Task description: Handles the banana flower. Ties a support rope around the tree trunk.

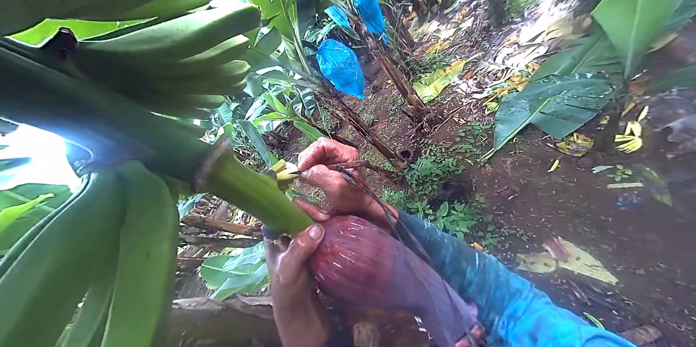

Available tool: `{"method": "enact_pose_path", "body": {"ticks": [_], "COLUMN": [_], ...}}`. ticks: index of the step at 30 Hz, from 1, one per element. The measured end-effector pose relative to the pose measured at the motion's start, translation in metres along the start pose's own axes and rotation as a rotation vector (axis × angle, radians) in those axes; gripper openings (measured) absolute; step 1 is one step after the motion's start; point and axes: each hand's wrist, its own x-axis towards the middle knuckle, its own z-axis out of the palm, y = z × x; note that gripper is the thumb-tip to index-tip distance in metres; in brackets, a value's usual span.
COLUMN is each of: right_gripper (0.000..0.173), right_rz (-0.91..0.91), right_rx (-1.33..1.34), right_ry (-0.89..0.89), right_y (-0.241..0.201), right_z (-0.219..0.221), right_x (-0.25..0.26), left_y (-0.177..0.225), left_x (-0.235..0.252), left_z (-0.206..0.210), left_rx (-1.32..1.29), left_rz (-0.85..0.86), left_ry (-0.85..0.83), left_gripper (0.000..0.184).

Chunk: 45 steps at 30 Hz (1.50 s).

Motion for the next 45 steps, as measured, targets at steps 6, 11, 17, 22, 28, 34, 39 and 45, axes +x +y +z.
{"method": "enact_pose_path", "body": {"ticks": [6,11,17,22,28,34,39,45], "right_gripper": [0.01,0.008,0.01,0.01,0.01,0.01,0.033,0.035], "right_rz": [0.015,-0.029,0.012,0.108,0.065,0.068,0.408,0.621], "right_rx": [0.019,-0.026,0.013,-0.022,-0.01,0.003,-0.234,-0.129], "right_ry": [0.021,-0.002,0.02,0.028,0.003,0.026,-0.066,-0.596], "right_y": [0.001,0.004,0.001,-0.005,-0.003,-0.004,-0.021,-0.019], "right_z": [0.001,0.0,-0.002,0.001,0.0,-0.012,-0.038,-0.026], "right_x": [0.0,0.0,-0.001,-0.001,0.0,-0.001,0.014,0.054], "left_y": [0.0,0.001,0.0,-0.001,-0.001,-0.003,-0.002,-0.002], "left_x": [-0.001,-0.001,-0.001,0.0,0.0,0.004,0.004,0.002], "left_z": [0.0,0.002,0.002,-0.002,-0.001,0.0,-0.001,0.006], "left_rx": [-0.014,-0.005,-0.01,-0.002,0.007,0.01,0.038,0.046], "left_rz": [-0.03,-0.025,-0.022,-0.026,-0.025,-0.01,-0.02,-0.024], "left_ry": [0.008,0.028,0.026,-0.007,0.001,-0.026,-0.063,-0.005], "left_gripper": [0.039,0.039,0.042,0.04,0.04,0.038,0.033,0.035]}}
